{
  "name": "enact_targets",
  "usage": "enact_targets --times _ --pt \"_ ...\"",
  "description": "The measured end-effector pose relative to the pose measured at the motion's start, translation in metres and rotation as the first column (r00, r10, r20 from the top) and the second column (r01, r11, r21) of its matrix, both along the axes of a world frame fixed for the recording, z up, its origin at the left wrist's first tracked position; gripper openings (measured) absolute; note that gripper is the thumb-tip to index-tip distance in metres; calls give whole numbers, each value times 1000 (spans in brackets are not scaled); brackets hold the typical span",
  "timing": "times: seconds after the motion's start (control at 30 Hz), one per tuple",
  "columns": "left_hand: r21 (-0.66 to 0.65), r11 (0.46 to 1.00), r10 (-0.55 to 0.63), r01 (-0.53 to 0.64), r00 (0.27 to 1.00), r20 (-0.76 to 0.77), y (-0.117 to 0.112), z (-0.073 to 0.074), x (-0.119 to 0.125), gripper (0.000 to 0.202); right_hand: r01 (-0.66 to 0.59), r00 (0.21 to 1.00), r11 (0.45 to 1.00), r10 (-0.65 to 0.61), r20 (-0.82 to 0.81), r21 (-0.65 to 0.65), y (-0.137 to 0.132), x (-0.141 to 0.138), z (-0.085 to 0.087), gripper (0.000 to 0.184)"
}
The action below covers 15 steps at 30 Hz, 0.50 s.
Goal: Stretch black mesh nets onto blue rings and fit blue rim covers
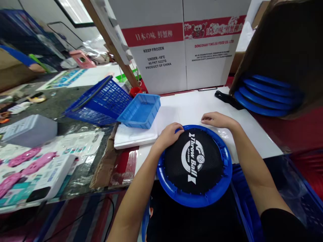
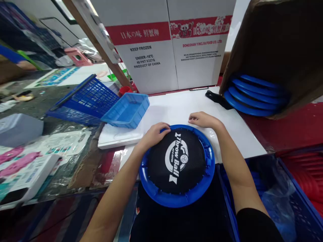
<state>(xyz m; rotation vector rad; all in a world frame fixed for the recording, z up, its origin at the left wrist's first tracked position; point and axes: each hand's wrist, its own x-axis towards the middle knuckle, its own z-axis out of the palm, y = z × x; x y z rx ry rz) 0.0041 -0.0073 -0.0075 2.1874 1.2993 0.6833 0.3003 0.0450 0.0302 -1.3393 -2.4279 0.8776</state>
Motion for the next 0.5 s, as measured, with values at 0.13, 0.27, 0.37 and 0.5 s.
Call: enact_targets --times 0.13,0.27,0.37,0.5 --pt "84 983 171 -161 975 -144 -1 0 2 18 195 980 980 -196 30 33 7 34 2 21" --pt "186 944 308 -273 930 -200 -2 0 0 26 164 981 983 -155 -116 82 9 31 -5 27" --pt "259 955 196 -141 961 -197 -1 0 3 33 9 985 983 22 -170 182 8 9 -19 30" --pt "233 963 -67 132 961 -269 10 1 14 40 -119 984 964 146 -98 238 7 -24 -39 39"
